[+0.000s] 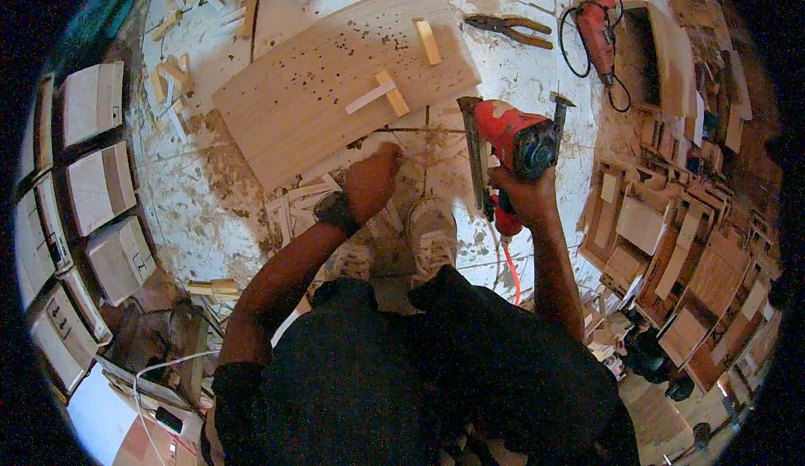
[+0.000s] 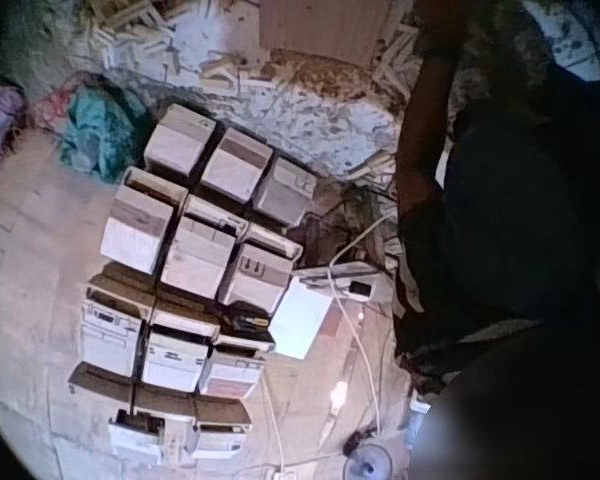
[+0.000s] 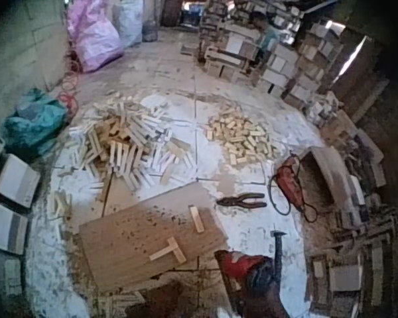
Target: The person uses a pneumatic nail gun to fasten small wooden blocks together on a workbench. They repeatedly pick up pieces, align them, and drive nails to form rectangular frames.
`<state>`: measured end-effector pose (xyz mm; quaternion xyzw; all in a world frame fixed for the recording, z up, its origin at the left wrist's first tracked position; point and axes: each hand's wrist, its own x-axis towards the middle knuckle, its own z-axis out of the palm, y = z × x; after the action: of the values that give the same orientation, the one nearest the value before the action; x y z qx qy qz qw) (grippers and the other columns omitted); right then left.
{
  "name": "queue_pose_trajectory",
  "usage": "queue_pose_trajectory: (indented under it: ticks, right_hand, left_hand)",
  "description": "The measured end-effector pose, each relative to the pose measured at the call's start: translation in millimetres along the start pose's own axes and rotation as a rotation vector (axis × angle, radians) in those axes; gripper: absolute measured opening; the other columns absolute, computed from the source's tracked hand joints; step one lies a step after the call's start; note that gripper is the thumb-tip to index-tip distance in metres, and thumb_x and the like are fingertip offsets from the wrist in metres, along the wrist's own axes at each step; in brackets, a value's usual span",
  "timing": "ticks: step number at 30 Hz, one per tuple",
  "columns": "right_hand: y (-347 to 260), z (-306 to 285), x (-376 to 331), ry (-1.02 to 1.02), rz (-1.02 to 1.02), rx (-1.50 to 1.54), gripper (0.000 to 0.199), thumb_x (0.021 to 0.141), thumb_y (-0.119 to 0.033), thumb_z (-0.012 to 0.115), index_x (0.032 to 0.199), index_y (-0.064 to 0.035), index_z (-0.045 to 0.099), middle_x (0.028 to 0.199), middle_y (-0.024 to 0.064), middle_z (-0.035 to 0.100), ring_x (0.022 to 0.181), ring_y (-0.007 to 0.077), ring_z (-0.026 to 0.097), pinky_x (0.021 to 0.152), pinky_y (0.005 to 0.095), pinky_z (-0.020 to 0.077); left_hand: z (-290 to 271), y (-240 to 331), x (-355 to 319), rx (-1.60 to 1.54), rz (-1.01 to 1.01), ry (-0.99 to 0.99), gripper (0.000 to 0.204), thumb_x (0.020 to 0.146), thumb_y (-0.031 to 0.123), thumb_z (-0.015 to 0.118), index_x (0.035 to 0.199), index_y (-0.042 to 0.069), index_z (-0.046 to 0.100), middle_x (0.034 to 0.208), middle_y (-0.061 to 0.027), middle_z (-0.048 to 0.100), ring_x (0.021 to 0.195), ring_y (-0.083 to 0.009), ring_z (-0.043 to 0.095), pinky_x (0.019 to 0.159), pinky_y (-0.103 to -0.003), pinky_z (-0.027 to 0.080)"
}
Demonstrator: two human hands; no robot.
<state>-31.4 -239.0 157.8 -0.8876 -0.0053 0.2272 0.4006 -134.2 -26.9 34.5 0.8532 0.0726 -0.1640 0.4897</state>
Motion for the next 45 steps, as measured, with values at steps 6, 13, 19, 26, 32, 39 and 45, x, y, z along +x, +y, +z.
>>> queue_pose_trajectory:
  ticks: [6,13,19,26,32,39,45]
  right_hand:
    - [-15.5,7.1,0.7,-0.086,-0.010,-0.007,0.037,0.068,-0.003,0.072,0.102,-0.0027,0.058,0.090,0.0045,0.063,0.075,0.0150,0.061,0.067,0.0311,0.0524]
    - [-38.6,17.4,2.7,-0.137,0.032,-0.059,0.038,0.067,-0.013,0.073,0.102,-0.0030,0.059,0.087,0.0038,0.063,0.075,0.0142,0.061,0.068,0.0316,0.0518]
    - [-41.5,21.9,4.2,-0.248,0.078,-0.142,0.042,0.068,-0.018,0.073,0.104,-0.0020,0.059,0.094,0.0087,0.065,0.082,0.0184,0.062,0.077,0.0335,0.0507]
    - [-42.2,38.3,9.9,-0.206,-0.140,-0.087,0.040,0.067,-0.022,0.075,0.099,-0.0014,0.061,0.095,0.0123,0.066,0.085,0.0212,0.064,0.079,0.0347,0.0505]
    - [-44.3,42.5,20.2,-0.284,-0.073,-0.123,0.049,0.067,-0.018,0.071,0.111,-0.0033,0.055,0.106,0.0112,0.062,0.095,0.0210,0.060,0.086,0.0339,0.0468]
    - [-47.6,52.7,23.6,-0.215,-0.116,-0.061,0.044,0.066,-0.015,0.068,0.107,-0.0030,0.056,0.099,0.0097,0.063,0.091,0.0216,0.060,0.083,0.0343,0.0476]
    - [-52.1,55.2,27.0,-0.268,-0.069,-0.085,0.043,0.065,-0.014,0.067,0.105,-0.0022,0.056,0.098,0.0090,0.062,0.090,0.0192,0.059,0.082,0.0334,0.0475]
  left_hand:
    - [-23.1,0.1,4.7,-1.005,-0.329,0.229,0.022,0.090,0.025,0.059,0.098,0.004,0.060,0.075,-0.0021,0.062,0.065,-0.0088,0.056,0.057,-0.023,0.044]
    - [-27.0,-0.4,23.2,-1.076,-0.279,0.299,0.027,0.087,0.011,0.061,0.111,0.001,0.056,0.087,-0.0049,0.064,0.074,-0.0121,0.061,0.063,-0.023,0.049]
    - [-31.7,5.7,30.0,-1.043,-0.416,0.335,0.036,0.082,0.002,0.063,0.115,-0.006,0.052,0.096,-0.0110,0.063,0.078,-0.0176,0.065,0.067,-0.026,0.054]
    - [-45.1,5.9,33.8,-0.983,-0.409,0.390,0.027,0.079,0.001,0.065,0.103,-0.009,0.058,0.091,-0.0133,0.066,0.069,-0.0174,0.065,0.065,-0.026,0.055]
    - [-43.0,0.2,37.2,-0.878,-0.352,0.402,0.023,0.079,0.002,0.066,0.099,-0.008,0.060,0.086,-0.0119,0.067,0.069,-0.0163,0.065,0.060,-0.025,0.055]
    - [-46.5,-1.0,38.6,-0.846,-0.407,0.380,0.019,0.078,0.004,0.067,0.091,-0.008,0.062,0.083,-0.0124,0.067,0.065,-0.0151,0.064,0.058,-0.024,0.053]
    - [-42.3,-6.8,42.8,-0.799,-0.387,0.387,0.018,0.077,0.003,0.069,0.089,-0.008,0.062,0.080,-0.0126,0.068,0.063,-0.0144,0.064,0.057,-0.025,0.053]
